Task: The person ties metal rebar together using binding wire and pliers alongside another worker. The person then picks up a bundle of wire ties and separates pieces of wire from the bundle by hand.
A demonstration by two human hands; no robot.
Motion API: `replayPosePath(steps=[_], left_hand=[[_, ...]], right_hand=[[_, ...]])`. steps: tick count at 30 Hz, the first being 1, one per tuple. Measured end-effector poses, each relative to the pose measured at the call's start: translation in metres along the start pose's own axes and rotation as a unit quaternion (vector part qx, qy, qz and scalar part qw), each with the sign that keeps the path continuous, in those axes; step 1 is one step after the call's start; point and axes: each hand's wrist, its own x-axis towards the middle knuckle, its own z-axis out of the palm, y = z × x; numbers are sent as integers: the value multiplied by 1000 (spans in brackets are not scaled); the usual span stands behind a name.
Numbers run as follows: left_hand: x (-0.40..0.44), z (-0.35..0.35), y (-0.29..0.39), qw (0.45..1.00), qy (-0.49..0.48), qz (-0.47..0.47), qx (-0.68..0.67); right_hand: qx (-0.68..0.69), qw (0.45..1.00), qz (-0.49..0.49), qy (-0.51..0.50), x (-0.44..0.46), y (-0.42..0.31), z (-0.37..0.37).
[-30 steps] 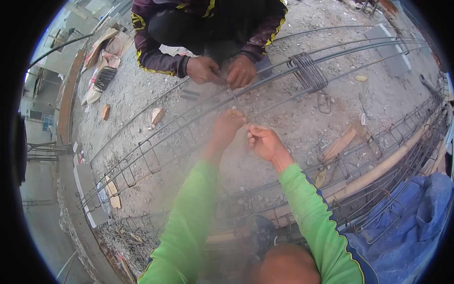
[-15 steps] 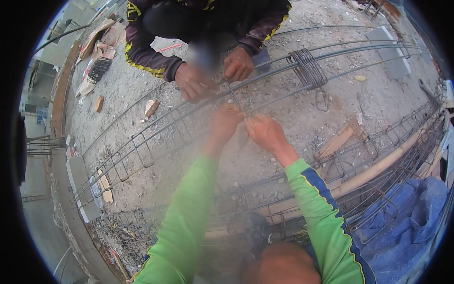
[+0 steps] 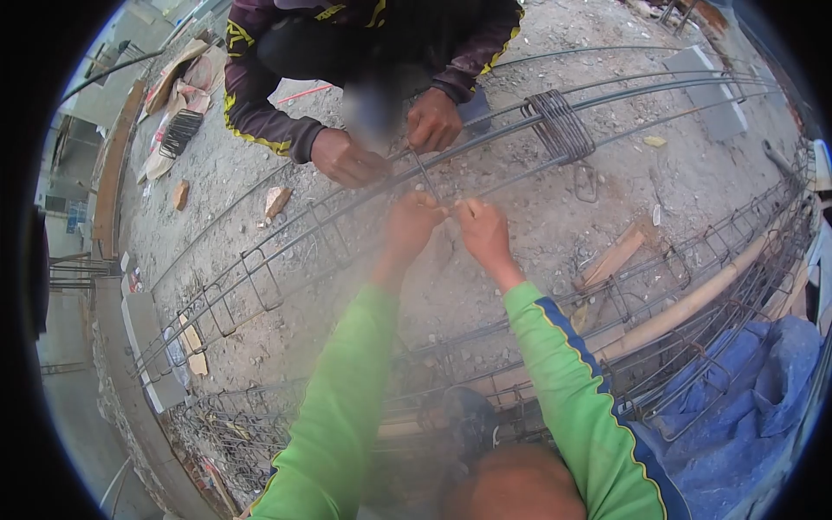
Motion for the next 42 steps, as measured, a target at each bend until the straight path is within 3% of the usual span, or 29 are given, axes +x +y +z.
replayPosePath(steps=[4,5,6,7,9,13,15,16,18,19,20,22,23,25,29,31,33,35,36,37,38,39,40,42], left_hand=[[-4,-2,3,1000,-4,-6,-18],[-2,0,1,1000,-4,-4,-19],[0,1,0,1000,3,-13,-14],[2,1,-1,1000,10,-22,-8],[3,2,-4,999,12,-26,-18],[4,4,-8,999,17,-22,-39],[2,1,-6,999,1,-19,-48],[2,0,-4,998,-10,-21,-61],[5,2,-6,996,-16,-29,-78],[7,3,-10,994,-18,-41,-96],[8,2,-14,995,-19,-41,-93],[12,-2,-16,989,-63,-31,-127],[12,-3,-14,990,-60,-29,-127],[10,-5,-14,986,-81,-29,-142],[-6,-15,-5,978,-93,25,-186],[-40,-24,7,977,37,199,-58],[-77,-35,-30,950,164,245,104],[-122,-42,-76,970,175,124,117],[-138,-43,-110,976,160,21,146],[-154,-44,-152,970,145,-85,175],[-172,-44,-201,968,149,-99,178],[-180,-43,-247,939,93,-186,273],[-180,-46,-249,894,35,-267,359],[-177,-44,-252,909,37,-302,285]], right_hand=[[30,996,85,24,-6,-9,8],[157,963,217,-20,-5,-10,6],[278,896,341,-64,-4,-11,4],[278,896,341,-61,-3,-13,1],[478,754,441,-90,-3,-17,-7],[511,723,460,-74,-13,-13,7],[641,529,552,-75,-23,-4,26],[644,528,550,-69,-29,3,32],[763,414,468,-165,-39,15,39],[768,407,464,-173,-39,12,36],[770,405,463,-171,-38,-2,28],[633,623,444,-116,-34,-23,18],[634,623,442,-118,-33,-24,16],[501,778,361,-111,-34,-24,11],[474,820,287,-145,-35,-21,-7],[424,831,322,-159,-37,-21,-25],[404,834,351,-132,-49,-8,-37],[377,836,384,-110,-61,9,-51],[357,836,409,-80,-67,17,-57],[337,834,434,-52,-79,23,-60],[336,831,438,-66,-90,29,-61],[321,823,463,-67,-96,35,-62],[306,817,484,-65,-96,35,-62],[286,819,493,-65,-105,30,-54]])
